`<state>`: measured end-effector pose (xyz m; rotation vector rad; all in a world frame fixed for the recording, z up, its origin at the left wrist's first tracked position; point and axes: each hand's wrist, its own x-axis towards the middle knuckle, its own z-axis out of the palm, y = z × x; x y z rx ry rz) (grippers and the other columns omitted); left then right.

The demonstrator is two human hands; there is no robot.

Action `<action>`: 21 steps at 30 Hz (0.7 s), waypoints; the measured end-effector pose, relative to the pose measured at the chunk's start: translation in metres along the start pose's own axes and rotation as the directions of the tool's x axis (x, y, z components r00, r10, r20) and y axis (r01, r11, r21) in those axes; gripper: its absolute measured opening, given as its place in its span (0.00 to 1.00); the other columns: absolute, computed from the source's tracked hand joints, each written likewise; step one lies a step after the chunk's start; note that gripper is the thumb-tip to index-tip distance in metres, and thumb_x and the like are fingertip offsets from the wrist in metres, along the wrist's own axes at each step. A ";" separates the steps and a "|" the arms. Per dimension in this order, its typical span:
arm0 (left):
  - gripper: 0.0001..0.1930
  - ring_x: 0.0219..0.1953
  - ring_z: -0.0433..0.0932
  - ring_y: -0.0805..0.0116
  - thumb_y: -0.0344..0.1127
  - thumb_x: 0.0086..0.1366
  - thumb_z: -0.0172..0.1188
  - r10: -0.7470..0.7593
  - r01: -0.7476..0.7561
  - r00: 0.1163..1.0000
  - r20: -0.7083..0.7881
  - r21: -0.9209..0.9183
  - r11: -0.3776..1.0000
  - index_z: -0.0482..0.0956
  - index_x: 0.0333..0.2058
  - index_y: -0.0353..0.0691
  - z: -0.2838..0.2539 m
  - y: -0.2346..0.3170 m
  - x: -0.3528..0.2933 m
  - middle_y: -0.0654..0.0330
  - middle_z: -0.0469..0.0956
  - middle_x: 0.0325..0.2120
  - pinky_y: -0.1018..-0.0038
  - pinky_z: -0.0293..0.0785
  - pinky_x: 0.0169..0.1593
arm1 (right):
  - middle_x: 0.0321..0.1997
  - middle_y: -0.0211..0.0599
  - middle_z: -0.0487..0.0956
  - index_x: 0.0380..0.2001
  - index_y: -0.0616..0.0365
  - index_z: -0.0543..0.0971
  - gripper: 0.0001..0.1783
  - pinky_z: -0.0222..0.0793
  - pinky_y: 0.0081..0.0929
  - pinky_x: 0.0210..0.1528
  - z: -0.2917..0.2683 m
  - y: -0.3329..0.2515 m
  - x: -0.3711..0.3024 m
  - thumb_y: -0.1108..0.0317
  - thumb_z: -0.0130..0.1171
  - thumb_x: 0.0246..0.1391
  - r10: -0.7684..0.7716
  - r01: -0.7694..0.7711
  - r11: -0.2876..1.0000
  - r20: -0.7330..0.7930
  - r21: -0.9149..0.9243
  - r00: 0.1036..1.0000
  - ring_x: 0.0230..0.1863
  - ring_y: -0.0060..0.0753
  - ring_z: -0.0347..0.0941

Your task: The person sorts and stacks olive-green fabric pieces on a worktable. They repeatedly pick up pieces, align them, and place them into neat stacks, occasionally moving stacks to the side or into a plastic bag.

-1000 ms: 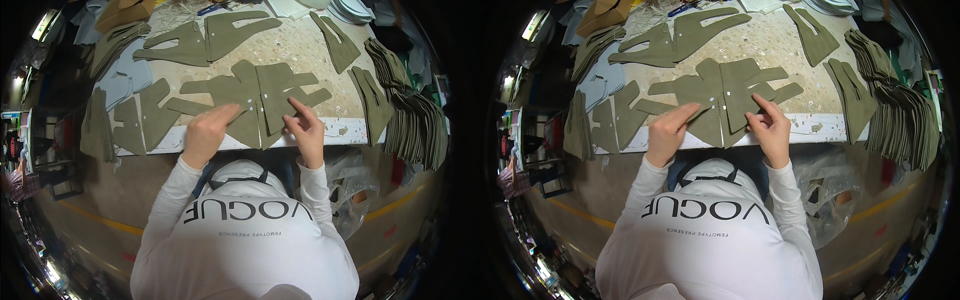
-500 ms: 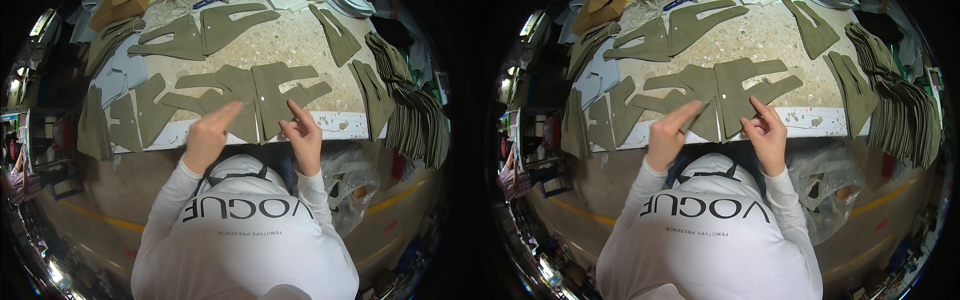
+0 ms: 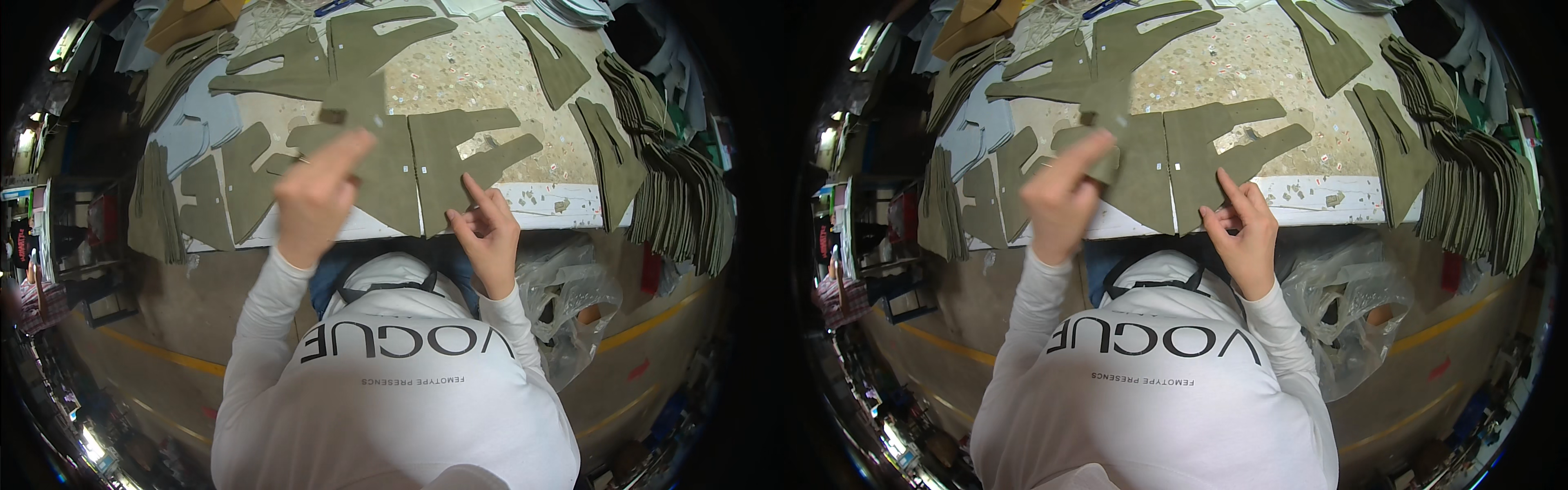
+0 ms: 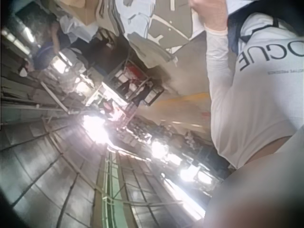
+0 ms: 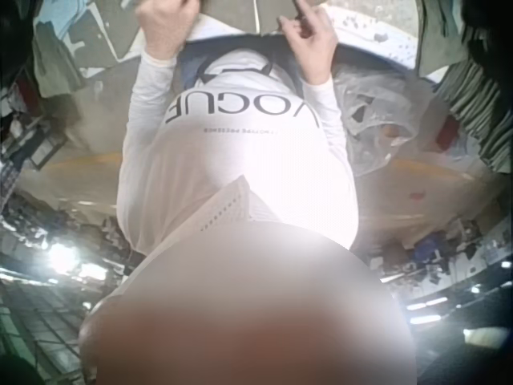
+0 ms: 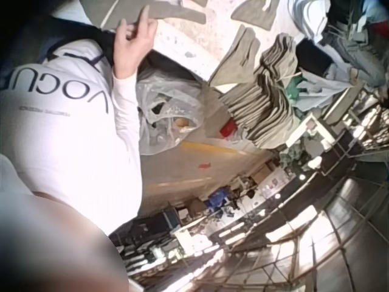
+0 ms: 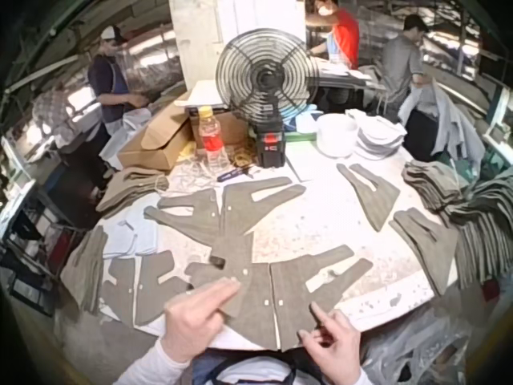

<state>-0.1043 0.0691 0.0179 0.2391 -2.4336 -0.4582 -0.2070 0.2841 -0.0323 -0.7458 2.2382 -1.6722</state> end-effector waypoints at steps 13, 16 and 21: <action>0.18 0.43 0.84 0.65 0.20 0.51 0.63 0.114 -0.109 0.982 0.147 -0.045 0.993 0.83 0.42 0.41 0.029 0.021 -0.049 0.57 0.83 0.40 0.75 0.80 0.36 | 0.30 0.30 0.70 0.55 0.62 0.77 0.28 0.71 0.15 0.31 -0.004 0.001 0.002 0.80 0.66 0.47 0.028 -0.026 0.999 0.037 -0.044 0.999 0.26 0.16 0.71; 0.18 0.43 0.84 0.65 0.20 0.51 0.63 0.096 -0.090 0.982 0.164 -0.048 0.995 0.83 0.42 0.41 0.031 0.024 -0.050 0.57 0.84 0.40 0.75 0.80 0.36 | 0.29 0.32 0.71 0.55 0.62 0.77 0.28 0.72 0.16 0.30 -0.002 0.002 0.001 0.79 0.66 0.46 -0.001 0.002 0.999 0.010 -0.047 1.000 0.26 0.17 0.71; 0.18 0.44 0.83 0.64 0.22 0.51 0.64 0.074 -0.066 0.981 0.181 -0.048 0.997 0.83 0.42 0.41 0.032 0.029 -0.054 0.57 0.83 0.40 0.75 0.80 0.36 | 0.29 0.32 0.71 0.55 0.61 0.77 0.28 0.71 0.17 0.29 -0.001 0.001 0.001 0.79 0.66 0.46 -0.014 0.014 0.998 -0.007 -0.069 1.000 0.25 0.18 0.70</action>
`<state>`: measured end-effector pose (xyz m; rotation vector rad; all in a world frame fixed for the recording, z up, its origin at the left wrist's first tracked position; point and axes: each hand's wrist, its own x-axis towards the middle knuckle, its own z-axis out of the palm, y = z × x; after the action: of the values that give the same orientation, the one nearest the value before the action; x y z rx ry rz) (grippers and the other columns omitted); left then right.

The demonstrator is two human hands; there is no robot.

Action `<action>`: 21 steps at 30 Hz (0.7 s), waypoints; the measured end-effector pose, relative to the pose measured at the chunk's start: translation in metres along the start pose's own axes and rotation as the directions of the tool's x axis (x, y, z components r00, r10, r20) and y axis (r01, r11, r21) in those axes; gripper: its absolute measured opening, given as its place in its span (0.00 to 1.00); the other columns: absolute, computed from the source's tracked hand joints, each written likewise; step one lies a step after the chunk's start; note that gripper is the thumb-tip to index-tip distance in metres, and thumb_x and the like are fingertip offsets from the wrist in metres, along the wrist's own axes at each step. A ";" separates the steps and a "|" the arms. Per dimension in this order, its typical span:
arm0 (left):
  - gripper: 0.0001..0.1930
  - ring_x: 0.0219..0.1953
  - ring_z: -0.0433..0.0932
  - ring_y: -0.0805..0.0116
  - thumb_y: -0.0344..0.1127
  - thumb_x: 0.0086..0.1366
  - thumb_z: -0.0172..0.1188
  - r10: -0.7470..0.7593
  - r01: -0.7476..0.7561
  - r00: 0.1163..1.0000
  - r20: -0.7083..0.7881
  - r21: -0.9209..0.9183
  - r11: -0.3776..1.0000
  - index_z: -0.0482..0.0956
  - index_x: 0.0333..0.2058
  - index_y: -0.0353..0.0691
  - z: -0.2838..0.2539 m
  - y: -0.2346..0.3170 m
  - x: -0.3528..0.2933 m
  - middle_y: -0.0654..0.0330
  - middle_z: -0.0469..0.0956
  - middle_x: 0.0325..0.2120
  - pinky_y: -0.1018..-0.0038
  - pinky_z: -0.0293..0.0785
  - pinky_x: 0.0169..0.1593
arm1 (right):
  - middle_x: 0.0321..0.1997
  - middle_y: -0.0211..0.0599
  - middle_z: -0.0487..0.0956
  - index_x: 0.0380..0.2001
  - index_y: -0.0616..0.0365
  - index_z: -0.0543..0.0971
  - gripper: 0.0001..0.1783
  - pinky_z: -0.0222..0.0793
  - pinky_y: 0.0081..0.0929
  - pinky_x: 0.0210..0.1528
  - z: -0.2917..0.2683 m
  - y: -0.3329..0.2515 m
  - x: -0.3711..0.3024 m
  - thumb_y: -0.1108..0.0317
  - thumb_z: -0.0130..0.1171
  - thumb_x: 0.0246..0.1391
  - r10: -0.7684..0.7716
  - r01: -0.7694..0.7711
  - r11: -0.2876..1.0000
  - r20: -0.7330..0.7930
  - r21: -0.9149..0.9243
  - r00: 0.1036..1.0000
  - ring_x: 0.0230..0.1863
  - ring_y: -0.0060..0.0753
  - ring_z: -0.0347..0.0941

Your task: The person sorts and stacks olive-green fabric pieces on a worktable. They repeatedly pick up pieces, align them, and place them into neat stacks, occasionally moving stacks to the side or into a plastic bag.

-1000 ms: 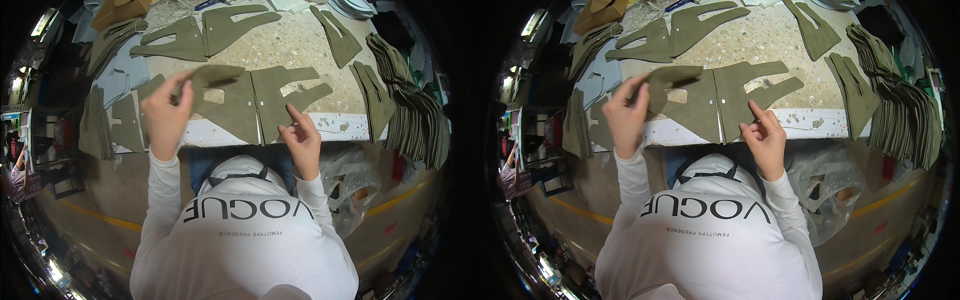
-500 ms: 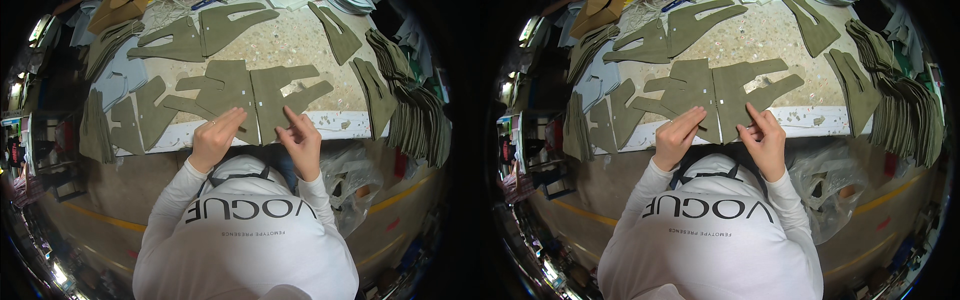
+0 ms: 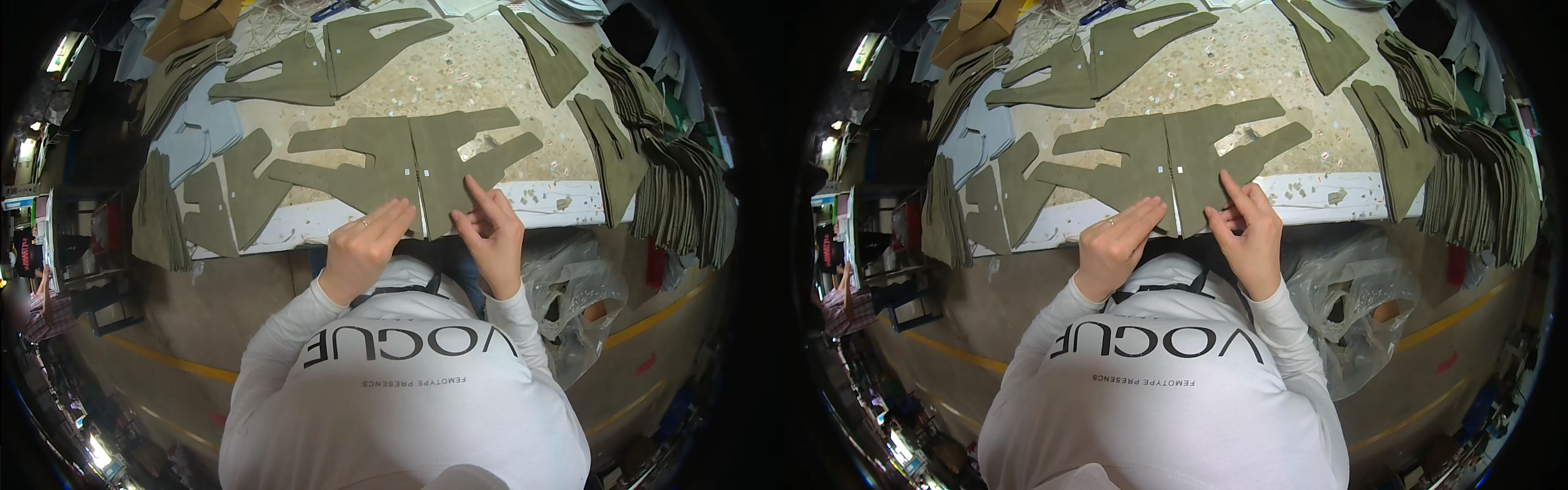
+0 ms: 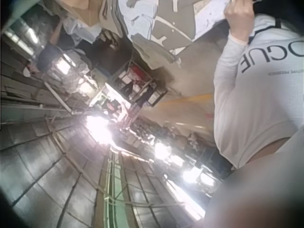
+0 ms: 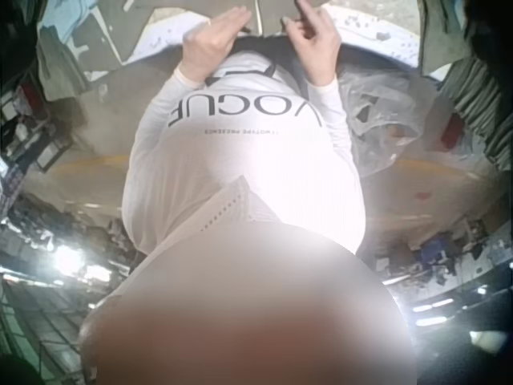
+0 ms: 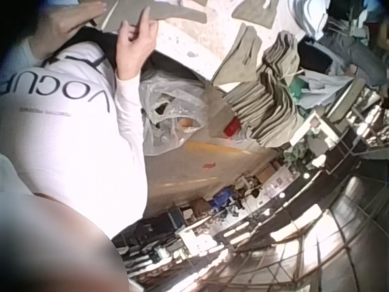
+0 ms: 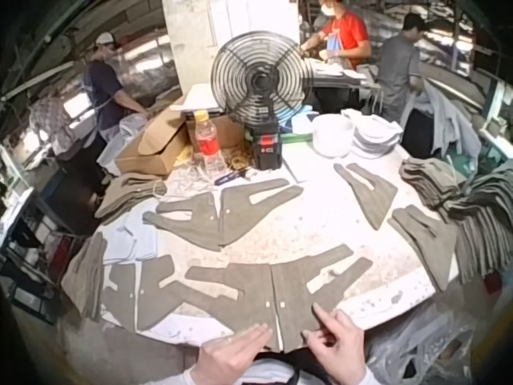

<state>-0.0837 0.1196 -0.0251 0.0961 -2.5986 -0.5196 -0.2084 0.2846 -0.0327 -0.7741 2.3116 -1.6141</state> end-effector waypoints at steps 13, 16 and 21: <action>0.14 0.34 0.82 0.73 0.35 0.71 0.52 -0.507 0.612 0.774 0.380 -0.654 0.445 0.78 0.50 0.33 -0.026 -0.012 0.035 0.56 0.83 0.32 0.79 0.78 0.37 | 0.28 0.34 0.70 0.49 0.53 0.80 0.21 0.68 0.28 0.26 -0.010 -0.017 0.004 0.69 0.67 0.48 -0.323 0.388 0.877 0.249 -0.283 0.913 0.25 0.32 0.71; 0.15 0.34 0.81 0.73 0.35 0.71 0.51 -0.501 0.631 0.738 0.452 -0.726 0.274 0.76 0.53 0.36 -0.012 -0.009 0.053 0.53 0.81 0.39 0.78 0.79 0.36 | 0.28 0.34 0.72 0.44 0.55 0.82 0.17 0.67 0.26 0.25 -0.006 -0.019 0.004 0.73 0.66 0.49 -0.323 0.333 0.915 0.081 -0.227 0.943 0.23 0.31 0.70; 0.17 0.33 0.81 0.69 0.32 0.66 0.56 -0.308 0.375 0.927 0.215 -0.484 0.791 0.76 0.53 0.41 0.007 0.006 0.071 0.49 0.74 0.50 0.77 0.79 0.36 | 0.27 0.35 0.73 0.42 0.56 0.83 0.16 0.66 0.25 0.24 -0.002 -0.036 -0.006 0.76 0.65 0.47 -0.357 0.370 0.898 0.096 -0.239 0.929 0.21 0.30 0.68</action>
<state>-0.1490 0.1158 0.0033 0.3699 -2.4651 -1.3841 -0.1938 0.2798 0.0002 -1.3618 2.4783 -1.4168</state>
